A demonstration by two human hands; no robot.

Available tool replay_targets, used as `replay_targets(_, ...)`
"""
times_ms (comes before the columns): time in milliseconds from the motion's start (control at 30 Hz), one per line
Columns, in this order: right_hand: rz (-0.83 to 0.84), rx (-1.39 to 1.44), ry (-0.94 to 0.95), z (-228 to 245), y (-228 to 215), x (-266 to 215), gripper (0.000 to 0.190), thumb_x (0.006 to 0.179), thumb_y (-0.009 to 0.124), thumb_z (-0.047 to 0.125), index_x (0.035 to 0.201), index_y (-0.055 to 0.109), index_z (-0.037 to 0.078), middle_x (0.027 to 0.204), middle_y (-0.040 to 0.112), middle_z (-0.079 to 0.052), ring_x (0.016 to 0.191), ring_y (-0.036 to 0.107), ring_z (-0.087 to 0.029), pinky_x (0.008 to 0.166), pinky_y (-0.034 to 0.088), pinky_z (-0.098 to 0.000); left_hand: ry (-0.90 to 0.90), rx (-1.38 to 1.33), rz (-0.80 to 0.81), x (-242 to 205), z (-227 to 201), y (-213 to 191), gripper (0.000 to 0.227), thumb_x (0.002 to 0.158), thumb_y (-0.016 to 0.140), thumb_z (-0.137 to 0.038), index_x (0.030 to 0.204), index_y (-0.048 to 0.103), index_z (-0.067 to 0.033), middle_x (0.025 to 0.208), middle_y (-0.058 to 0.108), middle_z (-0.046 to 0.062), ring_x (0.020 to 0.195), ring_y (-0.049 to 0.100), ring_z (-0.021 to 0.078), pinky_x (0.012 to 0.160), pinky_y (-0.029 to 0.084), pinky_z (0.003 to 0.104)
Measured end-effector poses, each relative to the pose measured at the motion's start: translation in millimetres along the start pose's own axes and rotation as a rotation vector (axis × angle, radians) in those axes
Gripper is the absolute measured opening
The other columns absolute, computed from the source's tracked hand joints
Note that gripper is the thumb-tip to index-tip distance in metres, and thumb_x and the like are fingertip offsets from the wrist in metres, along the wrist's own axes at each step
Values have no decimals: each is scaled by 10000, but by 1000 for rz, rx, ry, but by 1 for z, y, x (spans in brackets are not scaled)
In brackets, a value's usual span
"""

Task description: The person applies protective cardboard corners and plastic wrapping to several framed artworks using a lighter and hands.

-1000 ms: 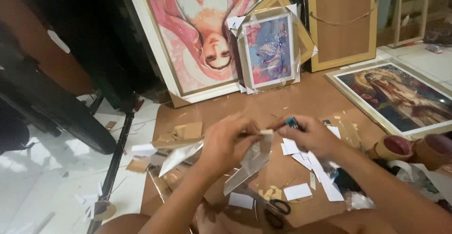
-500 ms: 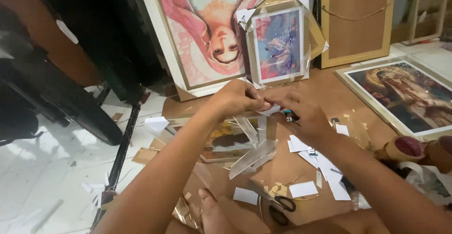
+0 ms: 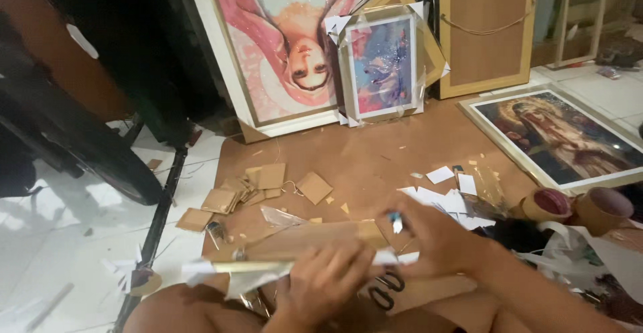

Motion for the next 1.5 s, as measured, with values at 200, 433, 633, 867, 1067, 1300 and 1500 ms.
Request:
replay_targets(200,117,30,-358,21,41,-6,455,779,630,231,1206,574,84,1054,678,-84,867,656,-275,715,534,-357,-21,65,-56,-8,-10,-23,383,1077,510,-529,948,701,-223,871,633,-79,609,537,86,571,413,240)
replay_targets(433,79,-40,-437,18,55,-6,342,917,651,332,1159,615,92,922,636,-84,743,632,-270,585,480,-369,-33,-14,-56,-25,-8,-24,378,1082,523,-480,930,698,-182,812,606,-12,559,476,152,538,391,276)
replay_targets(633,82,-64,-484,17,55,-5,365,793,624,203,1124,595,52,897,627,-137,753,621,-323,615,473,-398,-31,-8,-10,-28,-6,-17,385,1083,534,-500,906,670,-186,730,461,-16,574,455,169,560,397,296)
replay_targets(867,-200,706,641,-58,57,-16,483,746,500,-60,1166,648,126,881,534,-12,593,343,-81,518,273,-231,-37,-56,-24,-25,-4,-24,371,1090,519,-457,916,679,-170,798,555,0,590,494,165,568,409,291)
replay_targets(1067,-173,359,195,-78,78,-24,491,836,681,383,1223,681,81,1167,689,-88,1100,647,-224,974,482,-385,-41,-54,147,-17,35,42,174,997,666,-352,1115,681,-225,963,629,32,626,591,230,540,452,378)
replay_targets(1300,-224,177,799,-197,157,-7,578,954,618,559,1333,676,126,1094,776,-183,1048,745,-350,897,586,-477,-175,-121,3,71,134,95,382,972,659,-452,1243,682,-182,1245,647,76,1258,604,388,1067,454,510)
replay_targets(1500,-498,248,992,-194,158,30,500,913,633,431,1302,725,130,1161,770,-78,1055,695,-239,909,493,-375,-1011,-101,-341,-41,218,62,481,1092,310,-395,1207,570,-7,1139,622,173,1099,575,348,987,432,485)
Point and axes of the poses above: each hand's wrist, its own x-axis towards the middle knuckle, its own y-axis out of the palm, z = x × y, the point moved 4 cm from there along x, towards the middle knuckle
